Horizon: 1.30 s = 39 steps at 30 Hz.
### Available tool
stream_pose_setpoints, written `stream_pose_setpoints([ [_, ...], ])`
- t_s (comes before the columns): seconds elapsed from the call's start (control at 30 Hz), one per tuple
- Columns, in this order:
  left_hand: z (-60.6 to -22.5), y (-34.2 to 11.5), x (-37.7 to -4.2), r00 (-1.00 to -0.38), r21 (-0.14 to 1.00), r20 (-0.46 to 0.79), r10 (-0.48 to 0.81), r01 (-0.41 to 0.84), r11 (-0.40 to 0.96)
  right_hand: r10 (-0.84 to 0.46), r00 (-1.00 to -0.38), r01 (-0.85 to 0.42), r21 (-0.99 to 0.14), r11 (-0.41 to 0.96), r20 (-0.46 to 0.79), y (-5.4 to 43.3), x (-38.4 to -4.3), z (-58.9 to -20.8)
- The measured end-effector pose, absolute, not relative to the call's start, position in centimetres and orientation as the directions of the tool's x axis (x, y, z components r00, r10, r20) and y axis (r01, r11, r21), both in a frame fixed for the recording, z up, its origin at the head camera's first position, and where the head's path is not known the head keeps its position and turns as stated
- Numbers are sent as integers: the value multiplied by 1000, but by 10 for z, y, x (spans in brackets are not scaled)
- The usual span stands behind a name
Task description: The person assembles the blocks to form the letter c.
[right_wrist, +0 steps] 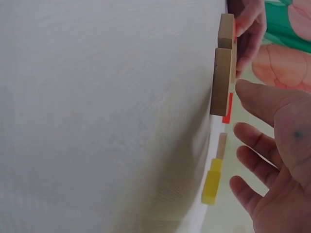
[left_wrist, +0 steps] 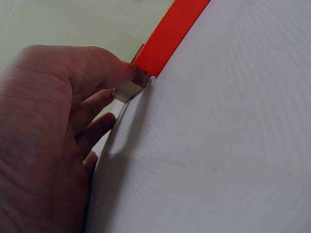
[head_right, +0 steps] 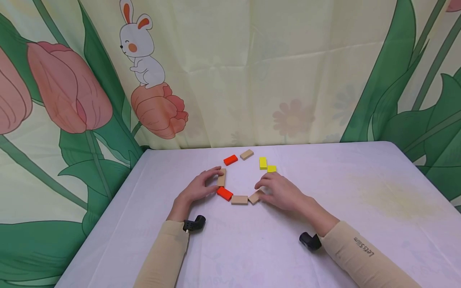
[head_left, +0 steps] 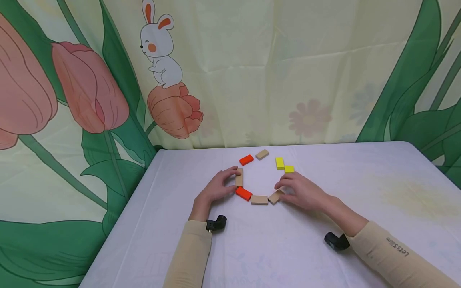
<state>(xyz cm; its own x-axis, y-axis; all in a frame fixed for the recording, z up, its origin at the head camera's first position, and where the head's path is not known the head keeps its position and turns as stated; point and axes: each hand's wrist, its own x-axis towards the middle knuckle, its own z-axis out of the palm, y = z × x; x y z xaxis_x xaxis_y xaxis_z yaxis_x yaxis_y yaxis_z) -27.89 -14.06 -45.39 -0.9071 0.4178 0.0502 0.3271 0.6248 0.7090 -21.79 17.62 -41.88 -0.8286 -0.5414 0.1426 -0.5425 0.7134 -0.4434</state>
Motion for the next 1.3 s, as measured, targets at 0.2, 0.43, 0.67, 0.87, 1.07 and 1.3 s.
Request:
stream_pose_setpoints([
  [0.2, -455, -141, -280, -904, 714, 55, 424, 332, 616, -515, -840, -531, -455, 715, 171, 178, -220, -417],
  [0.43, -456, -142, -281, -902, 709, 61, 428, 341, 617, -505, -834, -545, -480, 687, 224, 181, -225, -413],
  [0.67, -456, -141, -281, -903, 712, 55, 426, 334, 618, -489, -846, -526, -490, 696, 213, 182, -233, -412],
  [0.87, -457, -142, -282, -904, 715, 55, 424, 332, 615, -480, -849, -523, -490, 697, 224, 184, -240, -413],
  [1.07, -457, -142, -282, -904, 713, 57, 423, 333, 616, -459, -860, -504, -507, 699, 222, 188, -246, -412],
  [1.3, -456, -141, -281, -902, 709, 57, 427, 338, 619, -442, -863, -502, -518, 693, 246, 193, -254, -415],
])
